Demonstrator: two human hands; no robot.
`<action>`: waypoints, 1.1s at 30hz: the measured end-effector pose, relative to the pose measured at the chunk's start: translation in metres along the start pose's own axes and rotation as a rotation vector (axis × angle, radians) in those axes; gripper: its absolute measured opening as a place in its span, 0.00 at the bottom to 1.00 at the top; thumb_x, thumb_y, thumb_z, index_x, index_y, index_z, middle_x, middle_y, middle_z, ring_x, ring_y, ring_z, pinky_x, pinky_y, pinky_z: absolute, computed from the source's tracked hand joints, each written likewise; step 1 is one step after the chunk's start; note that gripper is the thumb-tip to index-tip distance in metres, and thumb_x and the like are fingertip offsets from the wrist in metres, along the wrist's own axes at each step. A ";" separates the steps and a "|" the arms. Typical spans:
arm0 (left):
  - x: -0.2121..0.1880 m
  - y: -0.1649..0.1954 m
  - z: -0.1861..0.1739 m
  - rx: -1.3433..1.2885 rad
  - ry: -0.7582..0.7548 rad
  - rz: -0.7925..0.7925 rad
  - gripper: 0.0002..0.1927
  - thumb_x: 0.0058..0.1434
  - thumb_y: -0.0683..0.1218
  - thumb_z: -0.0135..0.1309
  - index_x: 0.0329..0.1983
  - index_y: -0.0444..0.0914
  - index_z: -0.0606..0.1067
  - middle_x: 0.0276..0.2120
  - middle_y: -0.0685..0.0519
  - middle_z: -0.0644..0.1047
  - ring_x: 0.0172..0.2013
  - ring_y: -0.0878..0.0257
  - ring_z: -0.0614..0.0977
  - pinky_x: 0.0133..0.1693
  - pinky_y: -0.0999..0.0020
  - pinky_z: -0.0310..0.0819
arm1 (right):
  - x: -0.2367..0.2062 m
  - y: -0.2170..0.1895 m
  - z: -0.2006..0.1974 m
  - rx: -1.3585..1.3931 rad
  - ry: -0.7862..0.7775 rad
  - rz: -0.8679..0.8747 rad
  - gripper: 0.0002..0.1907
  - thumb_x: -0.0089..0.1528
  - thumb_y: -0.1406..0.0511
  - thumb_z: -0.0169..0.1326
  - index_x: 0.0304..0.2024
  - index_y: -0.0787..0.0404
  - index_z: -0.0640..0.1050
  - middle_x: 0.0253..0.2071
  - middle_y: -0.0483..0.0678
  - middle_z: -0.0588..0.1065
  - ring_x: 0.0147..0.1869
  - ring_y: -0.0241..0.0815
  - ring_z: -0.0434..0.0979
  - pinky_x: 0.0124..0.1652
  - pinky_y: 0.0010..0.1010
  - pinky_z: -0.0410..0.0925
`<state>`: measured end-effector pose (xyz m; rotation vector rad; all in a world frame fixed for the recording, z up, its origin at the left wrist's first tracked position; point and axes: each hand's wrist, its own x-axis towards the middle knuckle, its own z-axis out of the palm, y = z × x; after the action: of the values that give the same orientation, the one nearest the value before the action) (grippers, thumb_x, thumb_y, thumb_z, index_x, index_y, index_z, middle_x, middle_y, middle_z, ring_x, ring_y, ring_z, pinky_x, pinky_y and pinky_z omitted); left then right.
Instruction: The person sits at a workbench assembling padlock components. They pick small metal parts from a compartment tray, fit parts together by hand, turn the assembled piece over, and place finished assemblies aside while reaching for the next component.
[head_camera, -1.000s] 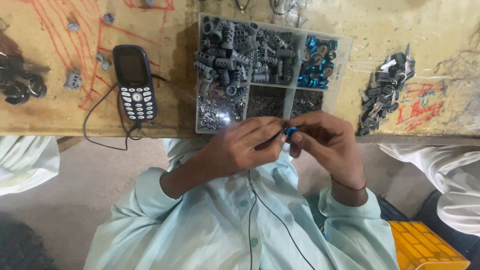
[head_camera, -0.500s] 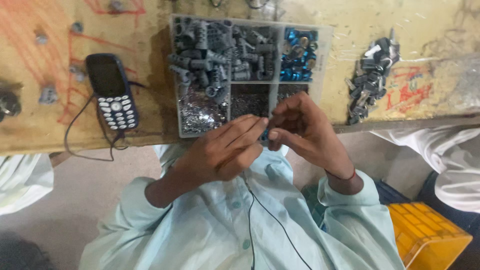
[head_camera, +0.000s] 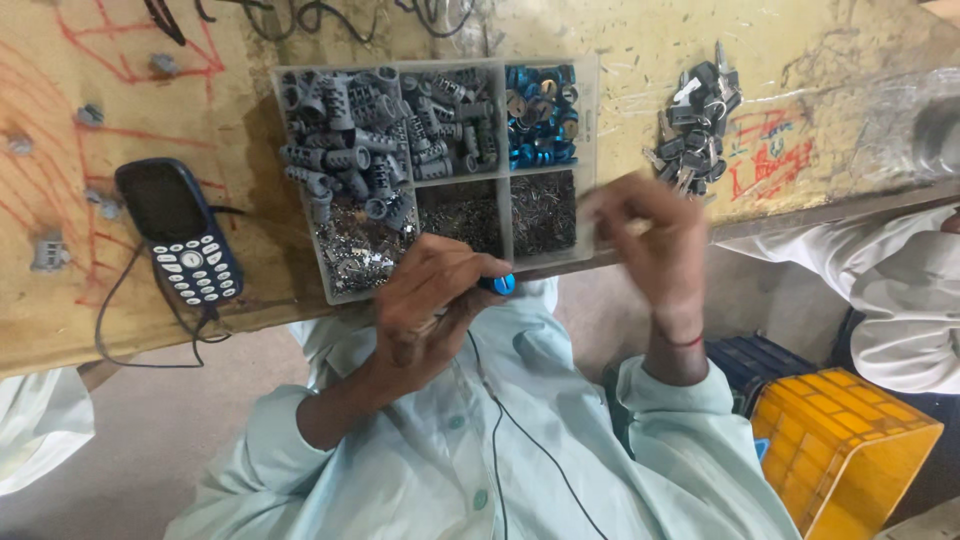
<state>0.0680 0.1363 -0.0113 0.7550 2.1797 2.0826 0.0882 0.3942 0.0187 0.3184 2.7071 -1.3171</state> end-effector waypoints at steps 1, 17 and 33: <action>0.003 -0.003 -0.002 0.006 0.022 0.017 0.17 0.56 0.34 0.67 0.48 0.36 0.79 0.40 0.52 0.80 0.42 0.57 0.80 0.46 0.64 0.76 | 0.010 0.015 -0.009 -0.421 0.214 -0.050 0.07 0.63 0.72 0.63 0.44 0.62 0.81 0.42 0.52 0.77 0.42 0.48 0.79 0.39 0.37 0.70; -0.011 0.002 -0.027 0.150 -0.056 0.264 0.20 0.62 0.32 0.61 0.56 0.32 0.72 0.50 0.47 0.78 0.50 0.51 0.82 0.52 0.59 0.81 | -0.034 -0.047 0.024 -0.059 -0.020 -0.599 0.08 0.66 0.76 0.52 0.46 0.64 0.73 0.38 0.51 0.75 0.40 0.54 0.77 0.48 0.45 0.67; -0.026 0.002 -0.032 0.471 -0.284 0.409 0.15 0.57 0.35 0.58 0.47 0.27 0.73 0.42 0.41 0.77 0.47 0.48 0.81 0.54 0.56 0.79 | -0.040 -0.075 0.031 -0.786 -0.490 -0.716 0.41 0.56 0.71 0.56 0.72 0.64 0.60 0.34 0.50 0.65 0.33 0.44 0.71 0.25 0.32 0.65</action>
<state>0.0803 0.0968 -0.0144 1.5414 2.5262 1.4500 0.1093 0.3192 0.0649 -0.9672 2.6699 -0.2147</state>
